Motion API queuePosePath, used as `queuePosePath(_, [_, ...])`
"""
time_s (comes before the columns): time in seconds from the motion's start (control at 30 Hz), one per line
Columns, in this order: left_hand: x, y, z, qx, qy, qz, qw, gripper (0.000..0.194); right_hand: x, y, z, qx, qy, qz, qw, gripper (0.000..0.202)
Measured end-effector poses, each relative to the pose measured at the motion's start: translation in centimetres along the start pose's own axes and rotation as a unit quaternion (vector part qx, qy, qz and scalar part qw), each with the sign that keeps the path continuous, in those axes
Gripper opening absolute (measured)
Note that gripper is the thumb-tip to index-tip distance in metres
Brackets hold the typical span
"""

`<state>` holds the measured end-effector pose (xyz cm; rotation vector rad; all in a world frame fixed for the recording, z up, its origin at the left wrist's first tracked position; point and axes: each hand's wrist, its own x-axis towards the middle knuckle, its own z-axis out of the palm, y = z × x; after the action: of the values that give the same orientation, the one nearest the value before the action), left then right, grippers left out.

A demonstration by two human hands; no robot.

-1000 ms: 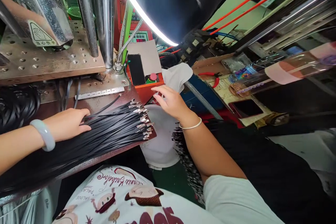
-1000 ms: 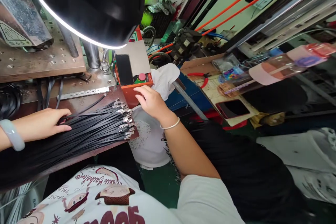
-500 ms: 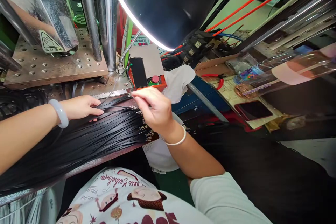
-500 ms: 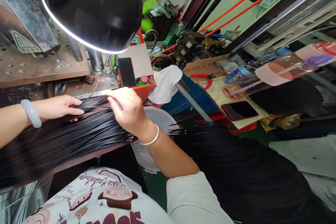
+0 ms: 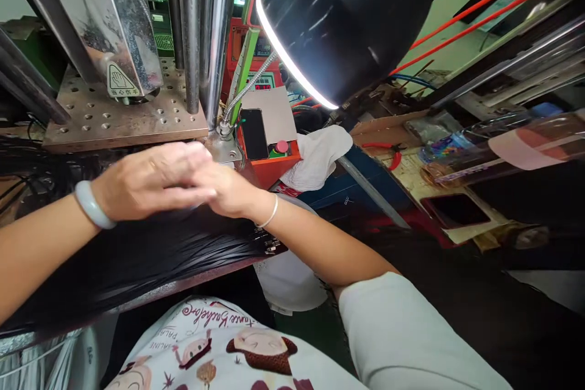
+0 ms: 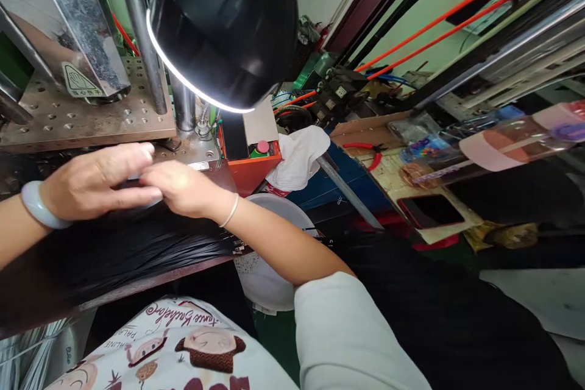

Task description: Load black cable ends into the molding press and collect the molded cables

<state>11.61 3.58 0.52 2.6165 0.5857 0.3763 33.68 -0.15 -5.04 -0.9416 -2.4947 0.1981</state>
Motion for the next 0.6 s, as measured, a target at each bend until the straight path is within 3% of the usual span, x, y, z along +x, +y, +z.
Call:
queuePosePath(0.07, [0.5,0.0,0.3,-0.055,-0.028,0.042,0.997,0.042,1.5,0.8,0.6,0.037,-0.044,-0.002,0.998,0.028])
queuePosePath(0.13, [0.7,-0.1,0.7,-0.077,0.054,-0.009,0.996,0.045,2.3,2.0,1.2,0.011,-0.071,0.081,0.994,0.035])
queuePosePath(0.2, [0.5,-0.3,0.7,-0.078,0.168,-0.113,0.976,0.047,2.3,3.1,1.7,-0.024,-0.093,0.155,0.983,0.038])
queuePosePath(0.3, [-0.1,-0.2,0.2,-0.096,0.237,-0.195,0.947,0.046,1.4,3.9,2.3,0.013,-0.091,0.167,0.982,0.029])
queuePosePath(0.37, [-0.4,0.2,-0.3,-0.093,0.257,-0.203,0.94,0.041,0.8,3.8,2.6,0.084,-0.059,0.17,0.98,0.031])
queuePosePath(0.43, [-0.5,0.4,-0.5,-0.071,0.268,-0.216,0.936,0.038,0.5,3.6,2.8,0.161,-0.042,0.194,0.967,0.046])
queuePosePath(0.6, [0.1,-0.7,1.0,-0.051,0.207,-0.248,0.945,0.041,0.1,2.5,3.4,0.274,-0.04,0.238,0.931,0.046])
